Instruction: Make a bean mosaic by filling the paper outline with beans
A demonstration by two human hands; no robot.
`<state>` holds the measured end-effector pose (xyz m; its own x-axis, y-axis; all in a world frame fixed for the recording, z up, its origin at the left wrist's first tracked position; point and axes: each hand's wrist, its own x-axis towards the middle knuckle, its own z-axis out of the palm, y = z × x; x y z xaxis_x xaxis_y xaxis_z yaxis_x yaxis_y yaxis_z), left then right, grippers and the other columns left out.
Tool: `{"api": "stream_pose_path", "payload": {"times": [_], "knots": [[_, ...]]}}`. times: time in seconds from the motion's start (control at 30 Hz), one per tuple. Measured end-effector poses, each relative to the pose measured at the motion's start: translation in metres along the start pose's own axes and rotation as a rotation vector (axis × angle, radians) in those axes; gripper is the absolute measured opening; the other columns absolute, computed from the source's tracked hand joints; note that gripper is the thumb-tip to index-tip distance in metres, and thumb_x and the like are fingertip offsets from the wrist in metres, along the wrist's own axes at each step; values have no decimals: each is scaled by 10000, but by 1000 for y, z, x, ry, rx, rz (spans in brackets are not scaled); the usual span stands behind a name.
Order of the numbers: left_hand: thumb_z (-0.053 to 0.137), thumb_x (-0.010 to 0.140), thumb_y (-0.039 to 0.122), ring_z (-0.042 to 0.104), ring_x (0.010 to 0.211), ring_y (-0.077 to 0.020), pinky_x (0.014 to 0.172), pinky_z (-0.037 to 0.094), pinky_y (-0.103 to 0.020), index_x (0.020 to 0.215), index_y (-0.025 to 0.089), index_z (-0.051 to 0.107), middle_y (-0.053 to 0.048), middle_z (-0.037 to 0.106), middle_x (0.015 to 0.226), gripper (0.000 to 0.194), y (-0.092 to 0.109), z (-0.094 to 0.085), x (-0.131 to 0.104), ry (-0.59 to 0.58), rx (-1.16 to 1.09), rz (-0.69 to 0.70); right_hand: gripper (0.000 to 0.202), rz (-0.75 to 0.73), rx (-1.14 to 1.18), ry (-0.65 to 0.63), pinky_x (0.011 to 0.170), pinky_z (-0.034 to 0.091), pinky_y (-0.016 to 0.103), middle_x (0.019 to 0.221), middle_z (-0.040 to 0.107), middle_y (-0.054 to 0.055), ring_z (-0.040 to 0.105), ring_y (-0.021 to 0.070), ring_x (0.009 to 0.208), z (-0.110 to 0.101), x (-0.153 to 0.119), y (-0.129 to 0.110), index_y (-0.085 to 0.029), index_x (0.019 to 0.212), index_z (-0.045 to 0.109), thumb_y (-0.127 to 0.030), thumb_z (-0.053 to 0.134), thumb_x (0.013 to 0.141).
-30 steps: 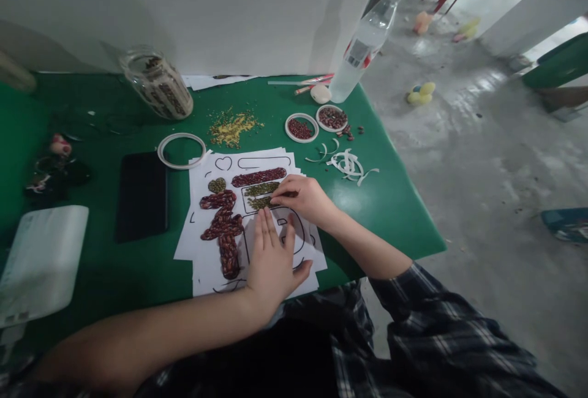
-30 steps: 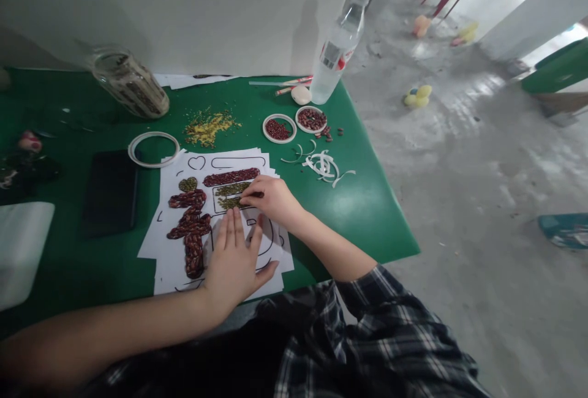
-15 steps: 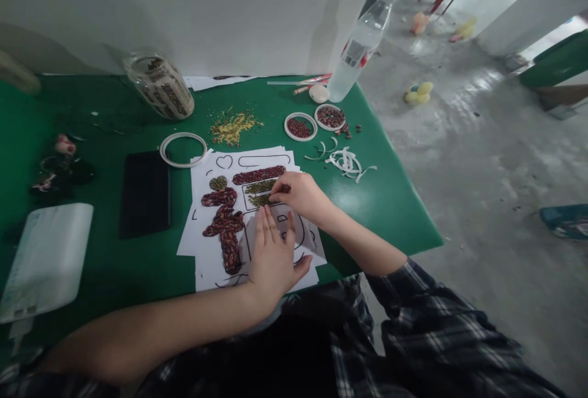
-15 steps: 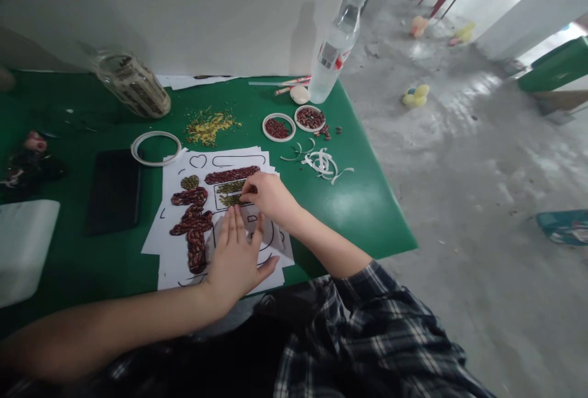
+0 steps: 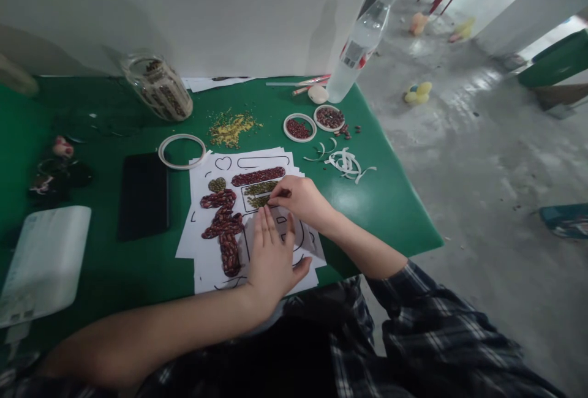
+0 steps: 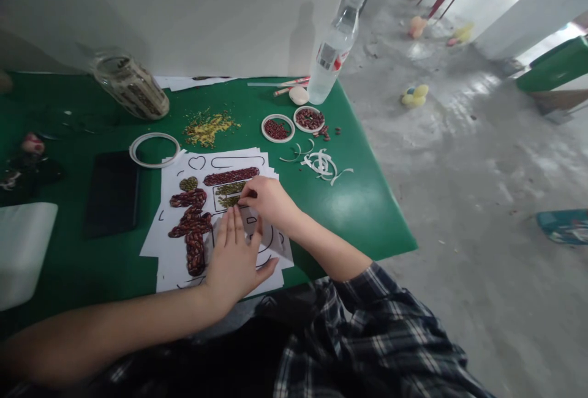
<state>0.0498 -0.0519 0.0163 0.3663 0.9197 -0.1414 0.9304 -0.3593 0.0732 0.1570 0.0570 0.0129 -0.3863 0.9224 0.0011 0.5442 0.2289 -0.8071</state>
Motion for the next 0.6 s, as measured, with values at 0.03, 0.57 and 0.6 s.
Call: {"api": "stream_pose_path", "payload": {"times": [0.03,0.57,0.6], "knots": [[430,796,619,216,1339,-432,1092,86,-522,1391,50,332,-292,329,1407,828,0,0,0,1,-8,-2,23,9,27,10,668,448,245,734,651,11,579,115,691,-1,0,1,-168,702,684,-147,685,710],[461,750,664,156,1353,-436,1088,89,-528,1377,81,375,-269,286,1440,860,-6,-11,8,-47,-71,-15,175,214,539,34,498,441,227,577,595,-17,512,77,499,-10,9,9,-133,786,678,-280,697,692],[463,749,663,159,1353,-435,1088,87,-527,1376,84,377,-267,289,1440,858,-6,-11,8,-44,-70,-16,173,216,549,41,500,442,228,582,596,-17,510,75,500,-11,9,9,-132,787,679,-271,700,687]]}}
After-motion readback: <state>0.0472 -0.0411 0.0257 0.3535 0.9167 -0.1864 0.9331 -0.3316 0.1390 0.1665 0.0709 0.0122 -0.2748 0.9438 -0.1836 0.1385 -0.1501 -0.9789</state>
